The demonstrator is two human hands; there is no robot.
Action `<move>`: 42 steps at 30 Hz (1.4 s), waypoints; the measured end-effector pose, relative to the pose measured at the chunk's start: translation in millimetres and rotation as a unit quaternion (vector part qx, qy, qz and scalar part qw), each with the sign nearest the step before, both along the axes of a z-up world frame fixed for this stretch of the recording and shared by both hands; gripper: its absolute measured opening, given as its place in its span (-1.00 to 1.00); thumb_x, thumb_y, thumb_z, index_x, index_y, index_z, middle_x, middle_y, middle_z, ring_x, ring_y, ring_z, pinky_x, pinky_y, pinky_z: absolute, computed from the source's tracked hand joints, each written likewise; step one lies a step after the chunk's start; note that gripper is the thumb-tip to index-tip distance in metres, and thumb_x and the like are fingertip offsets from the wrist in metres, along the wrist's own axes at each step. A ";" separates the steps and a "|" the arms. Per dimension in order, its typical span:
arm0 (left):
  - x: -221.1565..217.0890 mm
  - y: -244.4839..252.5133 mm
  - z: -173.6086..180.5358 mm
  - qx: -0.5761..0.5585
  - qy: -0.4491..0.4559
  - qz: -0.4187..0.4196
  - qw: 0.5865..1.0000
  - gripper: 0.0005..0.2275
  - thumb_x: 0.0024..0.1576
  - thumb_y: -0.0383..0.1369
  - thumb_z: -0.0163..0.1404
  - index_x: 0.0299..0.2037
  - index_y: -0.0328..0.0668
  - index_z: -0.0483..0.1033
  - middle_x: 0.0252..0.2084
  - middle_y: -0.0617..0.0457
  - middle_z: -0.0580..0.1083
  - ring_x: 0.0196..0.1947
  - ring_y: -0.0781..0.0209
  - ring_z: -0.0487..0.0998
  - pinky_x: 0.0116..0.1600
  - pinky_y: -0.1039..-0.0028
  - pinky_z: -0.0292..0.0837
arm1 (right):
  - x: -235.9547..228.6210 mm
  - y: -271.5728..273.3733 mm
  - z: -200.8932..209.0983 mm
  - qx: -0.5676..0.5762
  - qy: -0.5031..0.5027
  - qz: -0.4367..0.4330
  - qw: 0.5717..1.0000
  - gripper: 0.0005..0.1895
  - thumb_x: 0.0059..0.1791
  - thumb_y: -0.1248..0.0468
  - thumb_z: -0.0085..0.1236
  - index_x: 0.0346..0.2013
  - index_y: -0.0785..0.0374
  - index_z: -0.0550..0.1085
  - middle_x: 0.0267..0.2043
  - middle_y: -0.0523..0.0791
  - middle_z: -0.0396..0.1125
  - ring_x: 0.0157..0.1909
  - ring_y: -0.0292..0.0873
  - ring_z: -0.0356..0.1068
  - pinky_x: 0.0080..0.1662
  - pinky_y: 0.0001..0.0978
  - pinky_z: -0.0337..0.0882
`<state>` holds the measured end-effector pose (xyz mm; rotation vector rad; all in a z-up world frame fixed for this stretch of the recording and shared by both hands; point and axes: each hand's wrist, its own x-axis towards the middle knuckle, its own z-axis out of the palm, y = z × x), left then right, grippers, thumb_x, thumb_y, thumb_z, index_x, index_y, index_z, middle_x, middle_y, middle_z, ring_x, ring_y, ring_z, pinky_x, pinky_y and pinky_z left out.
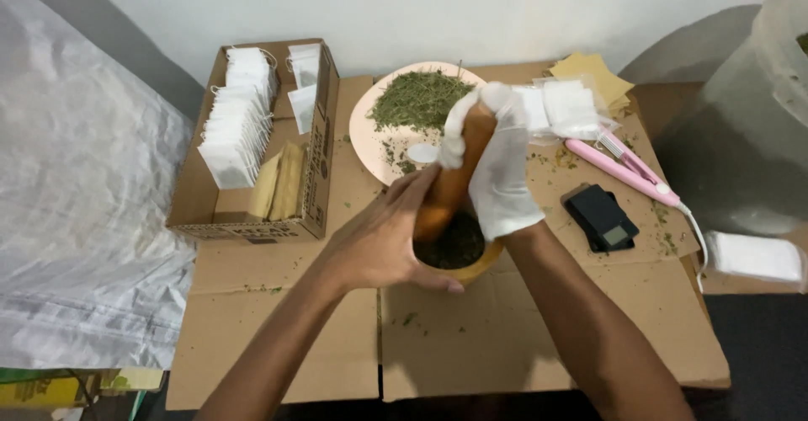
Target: Grinding dried tea leaves with a mortar and pestle and transferring the ground leaves into a container using a spoon.
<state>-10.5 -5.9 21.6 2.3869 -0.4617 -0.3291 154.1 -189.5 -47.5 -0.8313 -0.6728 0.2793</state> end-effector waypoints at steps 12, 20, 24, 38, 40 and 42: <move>-3.8 -3.7 2.1 -0.066 -0.016 -0.004 0.998 0.45 -0.31 0.18 0.48 0.67 -0.49 -0.24 0.67 -0.40 0.05 0.65 -0.41 -0.01 0.64 -0.13 -0.07 | -76.9 10.3 66.5 -0.147 -0.042 -0.153 0.976 -0.47 0.10 0.20 -0.08 -0.63 0.57 0.44 -0.82 0.21 0.16 -0.86 0.09 0.21 -0.71 -0.28 0.13; -4.5 -3.7 6.8 -0.081 0.002 0.004 0.997 0.44 -0.32 0.16 0.47 0.69 -0.30 -0.26 0.69 -0.30 0.02 0.67 -0.33 -0.04 0.62 -0.20 0.03 | -89.4 3.8 95.9 -0.120 -0.165 -0.119 0.972 -0.49 0.16 0.20 -0.17 -0.56 0.48 0.42 -0.83 0.14 0.21 -0.88 -0.03 0.23 -0.72 -0.36 0.15; -2.3 -2.7 3.7 -0.074 -0.003 -0.006 0.997 0.40 -0.30 0.17 0.45 0.67 -0.40 -0.18 0.69 -0.36 0.02 0.68 -0.37 -0.09 0.62 -0.17 0.03 | -98.1 12.8 70.0 -0.123 -0.128 -0.159 0.971 -0.66 0.14 0.39 -0.08 -0.47 0.54 0.42 -0.80 0.20 0.19 -0.86 0.02 0.23 -0.65 -0.28 0.24; 3.5 1.8 -12.4 -0.114 -0.004 -0.005 0.993 0.29 -0.25 0.21 0.39 0.63 -0.35 -0.04 0.63 -0.39 0.08 0.63 -0.43 0.01 0.61 -0.23 0.04 | -90.1 30.4 66.9 -0.172 -0.002 -0.103 0.980 -0.50 0.11 0.04 -0.06 -0.46 0.38 0.57 -0.64 0.13 0.38 -0.55 0.04 0.50 -0.35 -0.28 0.46; 0.2 2.4 -11.8 -0.141 -0.029 -0.025 0.989 0.19 -0.12 0.21 0.35 0.62 -0.38 0.02 0.60 -0.41 0.15 0.61 -0.45 0.03 0.62 -0.21 -0.01 | -95.9 27.5 75.8 -0.215 -0.008 -0.114 0.970 -0.46 0.08 -0.03 0.00 -0.53 0.36 0.59 -0.62 0.12 0.43 -0.49 0.02 0.55 -0.26 -0.33 0.50; -8.6 2.8 -0.7 -0.163 -0.013 0.019 0.986 -0.19 0.32 0.06 0.01 0.54 -0.54 0.07 0.51 -0.53 0.22 0.55 -0.52 0.15 0.52 -0.35 0.08 | -100.8 22.2 81.6 -0.247 -0.010 -0.125 0.961 -0.57 0.08 0.01 0.06 -0.40 0.33 0.59 -0.50 0.09 0.46 -0.36 -0.01 0.54 -0.16 -0.28 0.50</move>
